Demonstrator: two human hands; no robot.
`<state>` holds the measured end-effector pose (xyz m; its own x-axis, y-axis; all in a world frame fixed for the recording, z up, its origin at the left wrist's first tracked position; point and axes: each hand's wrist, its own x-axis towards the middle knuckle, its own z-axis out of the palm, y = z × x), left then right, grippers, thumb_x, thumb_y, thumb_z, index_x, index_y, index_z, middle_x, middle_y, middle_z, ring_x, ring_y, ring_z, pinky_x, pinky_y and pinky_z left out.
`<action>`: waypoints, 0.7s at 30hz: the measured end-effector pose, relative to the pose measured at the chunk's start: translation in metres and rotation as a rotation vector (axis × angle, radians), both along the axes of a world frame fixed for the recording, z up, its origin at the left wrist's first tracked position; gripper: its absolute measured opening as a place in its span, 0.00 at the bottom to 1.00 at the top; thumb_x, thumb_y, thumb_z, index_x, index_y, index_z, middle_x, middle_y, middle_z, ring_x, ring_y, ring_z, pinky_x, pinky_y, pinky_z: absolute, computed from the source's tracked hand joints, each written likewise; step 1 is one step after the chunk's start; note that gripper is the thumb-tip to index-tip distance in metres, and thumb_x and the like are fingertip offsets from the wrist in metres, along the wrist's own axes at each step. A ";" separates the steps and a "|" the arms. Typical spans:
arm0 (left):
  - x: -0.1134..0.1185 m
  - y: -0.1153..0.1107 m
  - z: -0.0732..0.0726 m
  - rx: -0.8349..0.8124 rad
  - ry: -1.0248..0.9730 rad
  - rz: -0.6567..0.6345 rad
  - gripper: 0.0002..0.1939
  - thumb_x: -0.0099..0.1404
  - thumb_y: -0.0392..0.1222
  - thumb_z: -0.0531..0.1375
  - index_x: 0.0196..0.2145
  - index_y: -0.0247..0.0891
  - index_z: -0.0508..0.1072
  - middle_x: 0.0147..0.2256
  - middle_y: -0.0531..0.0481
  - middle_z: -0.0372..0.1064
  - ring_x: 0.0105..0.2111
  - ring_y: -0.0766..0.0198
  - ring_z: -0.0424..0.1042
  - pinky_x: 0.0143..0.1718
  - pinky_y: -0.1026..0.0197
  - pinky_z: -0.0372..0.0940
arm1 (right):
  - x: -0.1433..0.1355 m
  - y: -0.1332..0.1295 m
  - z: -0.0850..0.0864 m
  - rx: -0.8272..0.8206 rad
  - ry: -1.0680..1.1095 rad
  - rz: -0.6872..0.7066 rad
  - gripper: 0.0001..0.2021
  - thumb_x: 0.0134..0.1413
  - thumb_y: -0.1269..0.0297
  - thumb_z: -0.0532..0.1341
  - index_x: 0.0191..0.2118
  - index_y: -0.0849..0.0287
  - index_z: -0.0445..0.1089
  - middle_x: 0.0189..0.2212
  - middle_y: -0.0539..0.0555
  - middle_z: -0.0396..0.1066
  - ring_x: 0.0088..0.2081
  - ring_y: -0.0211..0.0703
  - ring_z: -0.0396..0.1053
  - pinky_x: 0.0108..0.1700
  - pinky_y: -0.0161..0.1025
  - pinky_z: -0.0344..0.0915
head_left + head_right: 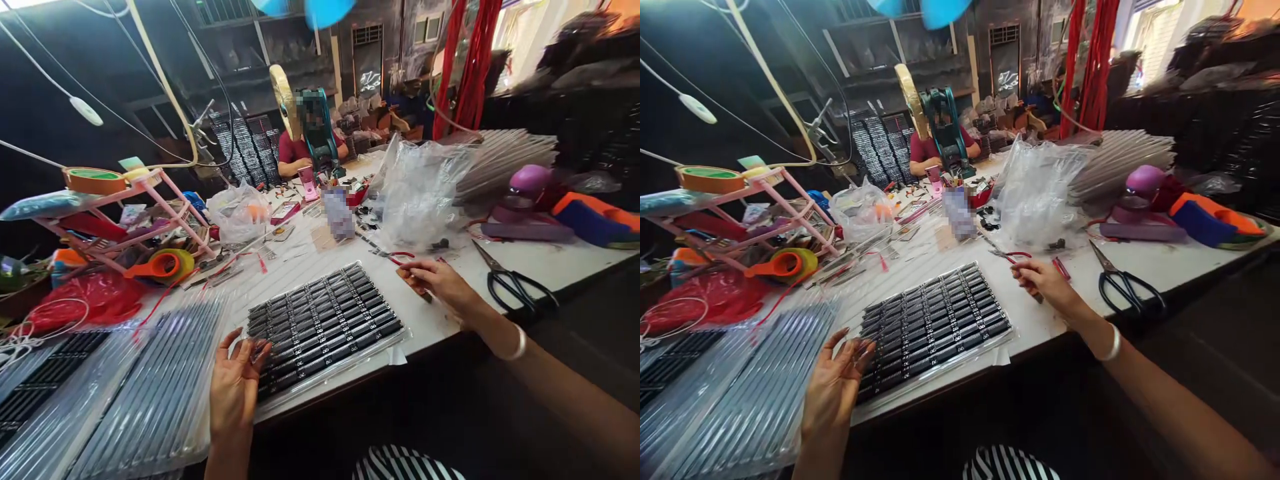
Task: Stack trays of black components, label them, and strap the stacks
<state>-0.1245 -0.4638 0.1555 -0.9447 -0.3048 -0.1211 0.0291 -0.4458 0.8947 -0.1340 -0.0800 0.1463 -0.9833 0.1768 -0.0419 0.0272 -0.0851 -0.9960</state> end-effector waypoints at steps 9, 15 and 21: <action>-0.006 -0.009 0.002 -0.042 0.066 0.092 0.23 0.44 0.36 0.71 0.39 0.38 0.69 0.27 0.55 0.68 0.30 0.64 0.73 0.37 0.56 0.74 | 0.097 -0.034 -0.044 1.004 0.693 0.387 0.17 0.54 0.67 0.62 0.51 0.53 0.68 0.45 0.57 0.68 0.43 0.43 0.65 0.45 0.41 0.67; -0.007 -0.015 -0.004 -0.061 0.088 0.105 0.25 0.43 0.37 0.71 0.39 0.38 0.67 0.27 0.56 0.68 0.29 0.64 0.73 0.37 0.54 0.74 | 0.084 -0.047 -0.078 1.023 0.977 0.115 0.15 0.53 0.80 0.58 0.47 0.62 0.69 0.36 0.57 0.70 0.36 0.39 0.63 0.37 0.37 0.67; -0.004 -0.017 -0.011 -0.082 0.149 0.067 0.23 0.50 0.39 0.69 0.43 0.41 0.66 0.29 0.57 0.65 0.31 0.66 0.72 0.38 0.55 0.72 | 0.082 -0.054 -0.080 1.001 1.005 0.012 0.11 0.52 0.81 0.57 0.40 0.61 0.69 0.32 0.55 0.71 0.32 0.39 0.65 0.33 0.38 0.67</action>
